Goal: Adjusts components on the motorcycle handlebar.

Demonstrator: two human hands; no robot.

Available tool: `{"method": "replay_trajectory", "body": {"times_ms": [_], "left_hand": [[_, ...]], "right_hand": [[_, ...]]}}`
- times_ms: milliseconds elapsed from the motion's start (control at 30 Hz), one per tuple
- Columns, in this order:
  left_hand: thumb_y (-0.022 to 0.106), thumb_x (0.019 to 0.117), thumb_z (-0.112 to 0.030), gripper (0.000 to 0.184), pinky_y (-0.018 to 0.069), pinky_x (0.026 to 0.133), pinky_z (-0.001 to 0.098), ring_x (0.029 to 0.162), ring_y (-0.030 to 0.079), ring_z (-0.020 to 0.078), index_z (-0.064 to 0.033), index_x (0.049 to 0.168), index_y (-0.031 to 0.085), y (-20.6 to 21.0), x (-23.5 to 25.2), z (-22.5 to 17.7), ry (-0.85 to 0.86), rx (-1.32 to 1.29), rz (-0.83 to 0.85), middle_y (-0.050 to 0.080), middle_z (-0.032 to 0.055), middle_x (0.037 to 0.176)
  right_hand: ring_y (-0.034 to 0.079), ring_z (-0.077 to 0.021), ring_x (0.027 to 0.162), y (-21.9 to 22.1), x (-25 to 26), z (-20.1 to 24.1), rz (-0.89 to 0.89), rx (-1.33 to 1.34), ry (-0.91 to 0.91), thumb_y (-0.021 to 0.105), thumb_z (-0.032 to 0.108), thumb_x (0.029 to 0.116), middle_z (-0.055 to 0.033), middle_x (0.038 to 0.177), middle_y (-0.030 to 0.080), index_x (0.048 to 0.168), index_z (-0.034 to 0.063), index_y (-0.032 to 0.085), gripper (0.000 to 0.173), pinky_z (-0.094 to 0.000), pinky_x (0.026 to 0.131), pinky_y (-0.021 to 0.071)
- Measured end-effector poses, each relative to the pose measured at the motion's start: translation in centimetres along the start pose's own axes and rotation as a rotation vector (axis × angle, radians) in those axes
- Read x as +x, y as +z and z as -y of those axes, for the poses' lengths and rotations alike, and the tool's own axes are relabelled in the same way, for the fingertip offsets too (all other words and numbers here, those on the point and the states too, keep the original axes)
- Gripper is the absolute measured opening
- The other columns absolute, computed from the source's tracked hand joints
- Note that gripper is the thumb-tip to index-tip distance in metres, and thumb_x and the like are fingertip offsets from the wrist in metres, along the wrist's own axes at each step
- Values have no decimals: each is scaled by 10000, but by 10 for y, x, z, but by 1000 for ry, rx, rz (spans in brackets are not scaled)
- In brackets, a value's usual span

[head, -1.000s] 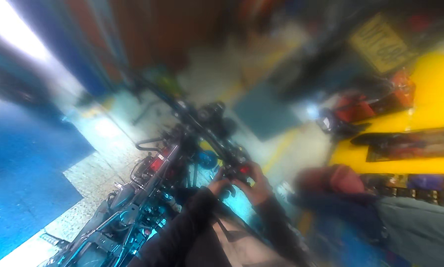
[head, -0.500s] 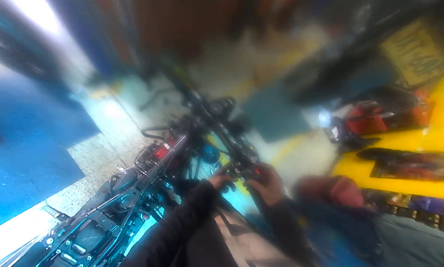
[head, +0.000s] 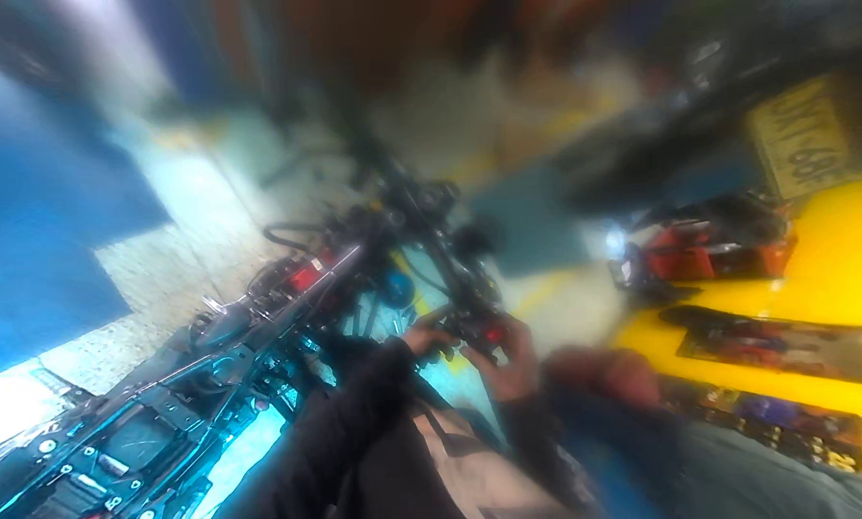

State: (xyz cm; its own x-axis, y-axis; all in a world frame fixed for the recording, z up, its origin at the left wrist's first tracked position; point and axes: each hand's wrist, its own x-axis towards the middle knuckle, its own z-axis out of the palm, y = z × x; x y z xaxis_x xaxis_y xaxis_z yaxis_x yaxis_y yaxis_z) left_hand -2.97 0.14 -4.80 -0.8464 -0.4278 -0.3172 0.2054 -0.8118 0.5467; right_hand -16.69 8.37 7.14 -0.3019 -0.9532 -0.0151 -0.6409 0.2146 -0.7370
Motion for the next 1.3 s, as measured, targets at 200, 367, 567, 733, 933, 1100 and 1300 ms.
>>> {"method": "replay_trajectory", "body": {"times_ms": [200, 367, 567, 733, 933, 1100, 1300], "left_hand": [[562, 934, -110, 726, 482, 458, 261, 582, 618, 156, -203, 1593, 270, -3, -5, 6, -5, -32, 18, 683, 144, 1015], [523, 960, -60, 700, 429, 436, 221, 574, 599, 128, -229, 1585, 256, 4, -8, -1, -77, -13, 19, 682, 134, 996], [529, 960, -41, 684, 463, 451, 251, 599, 617, 152, -187, 1582, 285, 0, -9, -8, -55, 65, 6, 671, 150, 1043], [539, 978, -47, 676, 460, 451, 247, 562, 596, 140, -194, 1585, 279, -3, -13, -8, -63, 49, 7, 675, 148, 1042], [491, 1001, -55, 624, 460, 447, 258, 558, 587, 135, -172, 1580, 290, -9, -22, -9, -53, 98, 4, 670, 143, 1053], [501, 1009, -84, 645, 446, 427, 254, 513, 566, 135, -211, 1601, 276, -16, -23, -5, -56, 94, 11, 684, 155, 1059], [486, 1021, -67, 602, 431, 423, 251, 528, 565, 134, -200, 1584, 319, -15, -31, -12, -39, 125, -7, 678, 151, 1089]], "right_hand": [[691, -179, 1089, -4, 9, 3, 32, 79, 92, 916, 121, 683, -91, 1262, 661, 1359, 60, 528, 781, -377, 935, 613], [700, -148, 1082, -19, 18, 23, 125, -38, 75, 913, 86, 698, -69, 1189, 715, 1322, 59, 602, 698, -370, 970, 596], [712, -134, 1062, -35, 27, 25, 214, 7, 72, 897, 41, 711, -70, 1190, 721, 1264, 28, 652, 605, -334, 956, 607], [730, -150, 1004, -36, 32, 28, 244, 112, 218, 807, -14, 802, -93, 1172, 726, 1338, 12, 581, 582, -328, 904, 621], [715, -137, 1015, -55, 47, -47, 404, 463, 293, 598, -55, 929, -46, 1208, 718, 1418, 56, 539, 505, -330, 882, 607], [662, -337, 1190, -73, 44, -152, 529, 629, 277, 636, 193, 1016, -165, 1376, 627, 1526, 121, 456, 546, -506, 955, 592], [725, -175, 999, -39, 44, -6, 347, 470, 433, 611, 84, 955, -37, 1160, 727, 1420, 122, 510, 477, -393, 887, 616]]}}
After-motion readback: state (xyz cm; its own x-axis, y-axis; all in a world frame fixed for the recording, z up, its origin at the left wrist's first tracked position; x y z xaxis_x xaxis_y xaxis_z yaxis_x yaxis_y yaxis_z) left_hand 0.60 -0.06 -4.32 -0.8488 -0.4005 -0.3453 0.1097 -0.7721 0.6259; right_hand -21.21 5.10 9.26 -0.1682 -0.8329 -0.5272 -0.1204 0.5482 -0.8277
